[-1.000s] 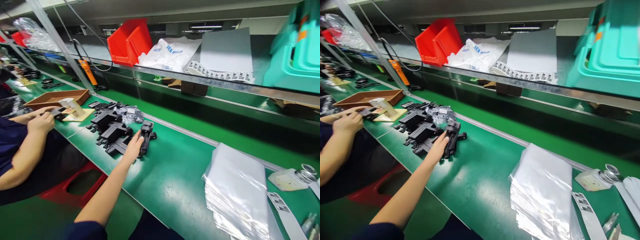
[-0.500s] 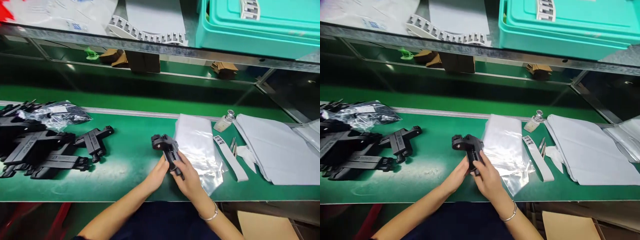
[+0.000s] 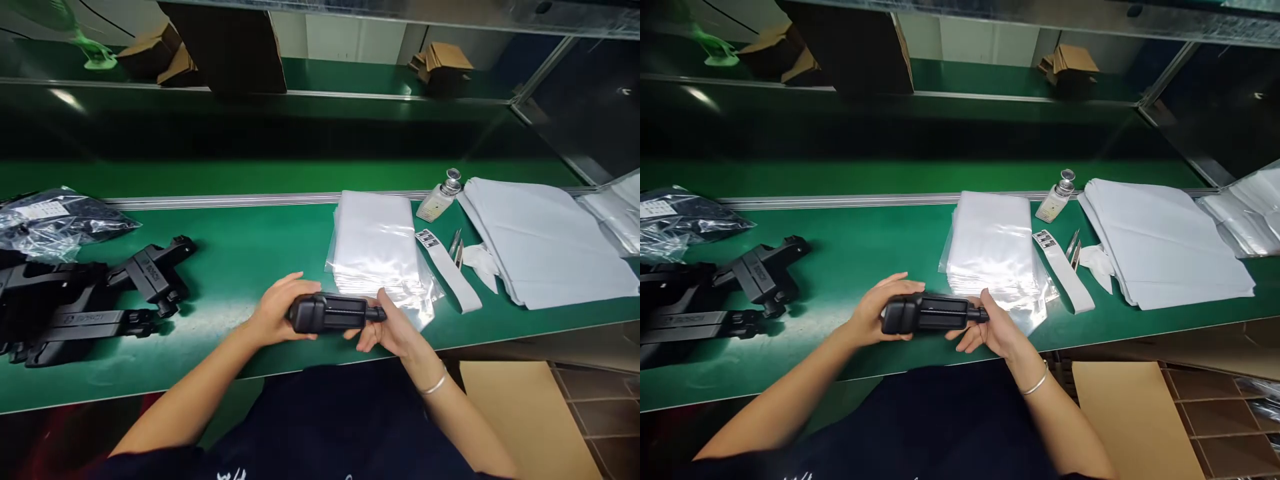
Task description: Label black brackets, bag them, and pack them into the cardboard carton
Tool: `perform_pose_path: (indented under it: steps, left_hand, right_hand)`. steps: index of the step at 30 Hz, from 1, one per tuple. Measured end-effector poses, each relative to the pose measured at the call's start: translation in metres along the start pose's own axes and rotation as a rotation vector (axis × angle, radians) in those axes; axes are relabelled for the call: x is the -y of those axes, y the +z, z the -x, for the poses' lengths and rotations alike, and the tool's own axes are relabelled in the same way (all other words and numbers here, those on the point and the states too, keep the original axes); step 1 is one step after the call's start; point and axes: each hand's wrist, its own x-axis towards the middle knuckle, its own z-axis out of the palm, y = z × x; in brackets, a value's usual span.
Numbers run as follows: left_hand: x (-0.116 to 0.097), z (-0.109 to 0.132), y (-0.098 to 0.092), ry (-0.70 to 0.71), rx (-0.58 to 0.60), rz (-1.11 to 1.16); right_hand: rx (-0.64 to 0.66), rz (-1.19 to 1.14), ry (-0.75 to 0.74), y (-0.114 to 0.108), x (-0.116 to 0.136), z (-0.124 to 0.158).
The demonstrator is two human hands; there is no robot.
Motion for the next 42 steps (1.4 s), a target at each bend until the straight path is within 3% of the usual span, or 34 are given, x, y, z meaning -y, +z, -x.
perform_pose_path:
  steps: [4, 8, 13, 14, 19, 24, 29, 31, 33, 36, 38, 40, 42]
  left_hand:
    - [-0.002, 0.016, 0.014, -0.269, -0.328, 0.208]
    - [-0.004, 0.019, 0.026, -0.315, -0.398, 0.365]
    - [-0.001, 0.019, 0.032, -0.446, -0.455, 0.615]
    - [0.0, 0.019, 0.031, -0.436, -0.467, 0.619]
    - [-0.006, 0.02, 0.027, -0.315, -0.489, 0.448]
    - [-0.013, 0.016, 0.026, -0.375, -0.412, 0.516]
    - [-0.021, 0.017, 0.024, -0.376, -0.372, 0.472]
    - [-0.022, 0.016, 0.023, -0.392, -0.355, 0.48]
    - [-0.021, 0.015, 0.025, -0.417, -0.353, 0.567]
    - [-0.019, 0.012, 0.028, -0.474, -0.358, 0.758]
    - [-0.019, 0.013, 0.03, -0.495, -0.366, 0.81]
    - [-0.02, 0.015, 0.031, -0.477, -0.39, 0.763]
    - [-0.021, 0.018, 0.031, -0.426, -0.404, 0.695]
  right_hand:
    - [-0.19, 0.306, -0.436, -0.004, -0.001, 0.006]
    - [-0.183, 0.498, -0.524, -0.002, 0.004, 0.011]
    - [-0.209, 0.889, -0.897, 0.008, 0.014, 0.021]
    - [-0.2, 0.89, -0.894, 0.008, 0.015, 0.02]
    - [-0.122, 0.612, -0.58, 0.001, 0.012, 0.012]
    - [-0.221, 0.652, -0.663, -0.009, 0.007, 0.012]
    - [-0.153, 0.517, -0.567, -0.014, 0.007, 0.008]
    - [-0.224, 0.6, -0.622, -0.013, 0.006, 0.01]
    - [-0.286, 0.808, -0.786, -0.011, 0.006, 0.015]
    - [-0.23, 1.146, -1.114, -0.011, 0.009, 0.022]
    - [-0.185, 1.282, -1.245, -0.012, 0.014, 0.023]
    - [-0.238, 1.343, -1.241, -0.012, 0.019, 0.023]
    - [-0.307, 1.364, -1.13, -0.009, 0.023, 0.021]
